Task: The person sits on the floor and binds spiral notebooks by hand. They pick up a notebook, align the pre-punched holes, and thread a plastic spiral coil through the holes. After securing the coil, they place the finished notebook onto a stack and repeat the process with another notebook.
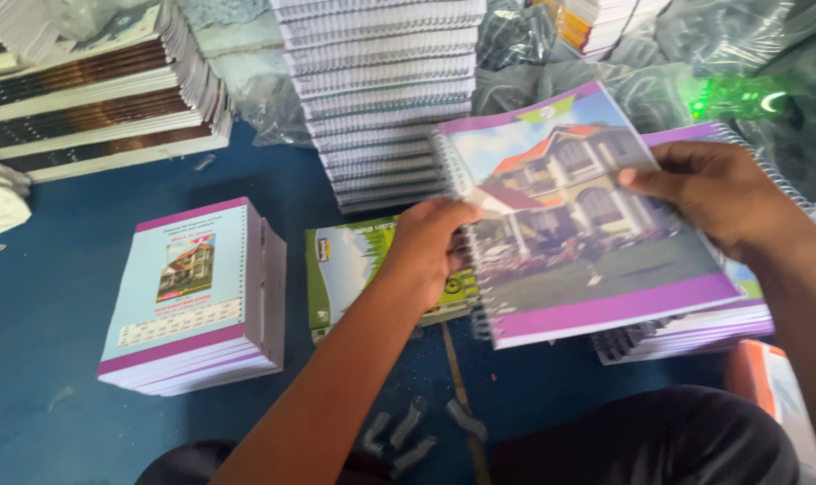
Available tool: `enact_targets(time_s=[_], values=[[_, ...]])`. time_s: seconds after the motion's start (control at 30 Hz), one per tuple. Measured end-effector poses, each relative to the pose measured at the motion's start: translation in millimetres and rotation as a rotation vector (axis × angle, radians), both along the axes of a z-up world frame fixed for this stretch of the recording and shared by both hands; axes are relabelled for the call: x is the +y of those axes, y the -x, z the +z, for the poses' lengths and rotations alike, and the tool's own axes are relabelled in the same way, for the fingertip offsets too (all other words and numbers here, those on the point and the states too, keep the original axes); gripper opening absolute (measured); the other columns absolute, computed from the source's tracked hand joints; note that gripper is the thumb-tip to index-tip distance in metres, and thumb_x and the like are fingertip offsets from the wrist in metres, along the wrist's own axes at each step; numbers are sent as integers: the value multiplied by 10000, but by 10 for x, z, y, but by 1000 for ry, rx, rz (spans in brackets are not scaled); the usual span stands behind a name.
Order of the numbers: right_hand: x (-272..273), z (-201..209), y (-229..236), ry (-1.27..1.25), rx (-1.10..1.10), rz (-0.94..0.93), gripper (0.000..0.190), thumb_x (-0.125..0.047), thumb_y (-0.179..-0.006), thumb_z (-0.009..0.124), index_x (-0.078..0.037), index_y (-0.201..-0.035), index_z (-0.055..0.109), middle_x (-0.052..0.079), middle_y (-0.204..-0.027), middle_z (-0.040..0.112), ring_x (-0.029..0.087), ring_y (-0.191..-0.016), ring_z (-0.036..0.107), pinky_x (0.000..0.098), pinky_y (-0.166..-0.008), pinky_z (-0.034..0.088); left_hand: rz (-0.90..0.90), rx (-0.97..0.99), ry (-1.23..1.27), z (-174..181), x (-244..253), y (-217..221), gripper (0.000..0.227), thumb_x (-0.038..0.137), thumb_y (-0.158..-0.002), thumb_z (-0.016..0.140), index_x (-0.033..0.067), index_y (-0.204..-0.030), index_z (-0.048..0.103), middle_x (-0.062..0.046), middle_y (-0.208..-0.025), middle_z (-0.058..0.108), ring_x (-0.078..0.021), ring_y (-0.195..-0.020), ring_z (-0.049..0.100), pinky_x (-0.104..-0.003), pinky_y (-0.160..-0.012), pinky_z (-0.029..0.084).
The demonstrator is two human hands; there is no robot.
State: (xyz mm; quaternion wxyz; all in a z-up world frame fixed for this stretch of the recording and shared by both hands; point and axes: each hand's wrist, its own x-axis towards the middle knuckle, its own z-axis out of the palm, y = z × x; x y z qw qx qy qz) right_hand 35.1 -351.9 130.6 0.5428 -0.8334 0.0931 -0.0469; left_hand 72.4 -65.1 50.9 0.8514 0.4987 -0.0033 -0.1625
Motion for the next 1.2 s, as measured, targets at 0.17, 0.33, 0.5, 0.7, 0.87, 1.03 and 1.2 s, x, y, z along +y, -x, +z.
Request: enact_targets(time_s=[0.17,0.33,0.5,0.7,0.87,1.03,1.2], values=[[-649,74,-42,160,77,-127,421,-237,-907,793,39,-1211,702,226,-1008,745,273,-863,727,378,-780,587,-34,83,-188,92,-686,-217,217,121,-771,774,32,-956,705,-73,-858,729,-182,-735,673,-359,-626,523],[-1172,55,-101,126,119,-200,433,-216,-877,782,-9,-1251,718,181,-1057,761,259,-886,734,390,-789,601,-74,39,-241,73,-1297,-246,250,144,-743,812,21,-942,727,-73,-846,736,-175,-718,673,-320,-595,517],[-1621,41,-137,231,125,-231,430,-251,-880,801,-43,-1251,741,151,-1053,776,224,-856,729,357,-798,578,-61,11,-214,-1,-1748,-291,246,146,-751,821,-13,-920,740,-94,-843,734,-177,-698,677,-330,-597,538],[-1928,-93,-193,292,68,-228,452,-272,-875,823,-28,-1246,744,172,-1033,771,250,-846,724,380,-778,574,-14,74,-251,7,-2060,-356,237,103,-742,830,-24,-908,717,-117,-872,748,-201,-728,697,-361,-623,576],[-2041,-274,-239,295,121,-236,468,-258,-866,819,-46,-1275,734,171,-1067,763,259,-882,717,379,-789,571,10,105,-342,-47,-2142,-285,276,82,-747,836,-36,-946,686,-133,-928,731,-222,-781,711,-377,-640,600],[-2075,-445,-217,398,143,-212,510,-320,-896,797,-46,-1318,714,193,-1094,759,282,-906,716,396,-822,550,7,115,-320,-118,-2158,-265,250,87,-769,801,-40,-954,692,-153,-930,743,-242,-790,725,-367,-627,587],[-2063,-469,-224,283,114,-170,527,-331,-850,783,-59,-1296,715,174,-1091,765,276,-908,710,426,-809,565,-28,74,-261,-171,-2136,-245,233,106,-811,792,-51,-966,717,-144,-915,706,-226,-760,679,-356,-624,579]])
